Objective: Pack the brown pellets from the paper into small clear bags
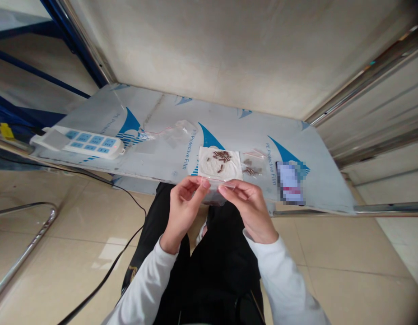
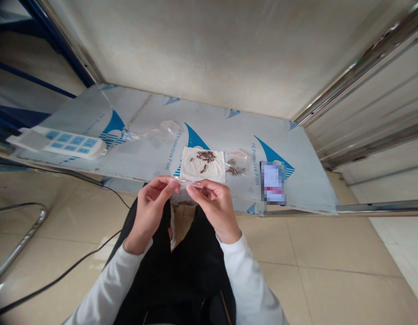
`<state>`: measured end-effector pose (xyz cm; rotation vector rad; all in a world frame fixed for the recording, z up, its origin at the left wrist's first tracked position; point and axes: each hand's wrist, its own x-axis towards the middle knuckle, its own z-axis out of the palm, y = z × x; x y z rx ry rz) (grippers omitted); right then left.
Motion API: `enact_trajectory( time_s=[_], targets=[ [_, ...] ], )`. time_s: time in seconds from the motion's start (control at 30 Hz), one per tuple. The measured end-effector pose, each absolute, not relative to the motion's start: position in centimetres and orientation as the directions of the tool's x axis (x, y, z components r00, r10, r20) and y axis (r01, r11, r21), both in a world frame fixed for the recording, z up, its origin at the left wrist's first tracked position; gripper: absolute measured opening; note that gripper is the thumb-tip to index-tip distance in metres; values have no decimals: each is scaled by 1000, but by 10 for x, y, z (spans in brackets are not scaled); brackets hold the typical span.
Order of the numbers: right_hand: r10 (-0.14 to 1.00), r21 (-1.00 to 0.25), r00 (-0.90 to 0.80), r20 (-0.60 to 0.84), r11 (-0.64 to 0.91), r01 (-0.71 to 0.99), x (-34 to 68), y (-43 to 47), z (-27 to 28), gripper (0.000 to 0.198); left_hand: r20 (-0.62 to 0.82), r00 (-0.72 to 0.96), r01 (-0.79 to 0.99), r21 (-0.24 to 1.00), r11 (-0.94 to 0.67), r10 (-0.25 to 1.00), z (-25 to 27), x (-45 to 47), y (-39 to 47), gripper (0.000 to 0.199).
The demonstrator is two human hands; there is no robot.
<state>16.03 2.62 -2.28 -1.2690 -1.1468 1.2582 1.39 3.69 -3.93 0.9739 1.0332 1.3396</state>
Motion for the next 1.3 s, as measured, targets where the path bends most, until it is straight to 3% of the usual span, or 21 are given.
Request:
enact_trajectory(
  time_s=[0.13,0.33,0.5,0.7,0.9,1.13,1.3],
  targets=[
    [995,-994,-14,-99,-98,54,162,25,-21,21,-8,5,-207,978,9,1000,-44,9,40,21],
    [992,-996,88,-87,-88,16,156,22,-22,18,-15,-8,-209,978,13,1000,-45,12,36,19],
    [994,-996,49,-94,-93,-4,157,21,-23,16,-78,146,-240,964,112,986,-40,9,37,18],
    [986,-985,80,-147,-139,-98,159,17,-24,15,-15,103,-208,978,36,995,-41,9,35,15],
    [988,-986,63,-142,-136,-91,160,13,-22,15,-79,163,-226,967,115,983,-37,11,35,17],
    [982,-980,95,-161,-148,-132,164,6,-31,14,-85,114,-182,978,105,990,-42,12,32,17],
    [988,-992,106,-116,-111,-53,166,5,-30,14,-148,201,-199,962,189,968,-37,13,33,17]
  ],
)
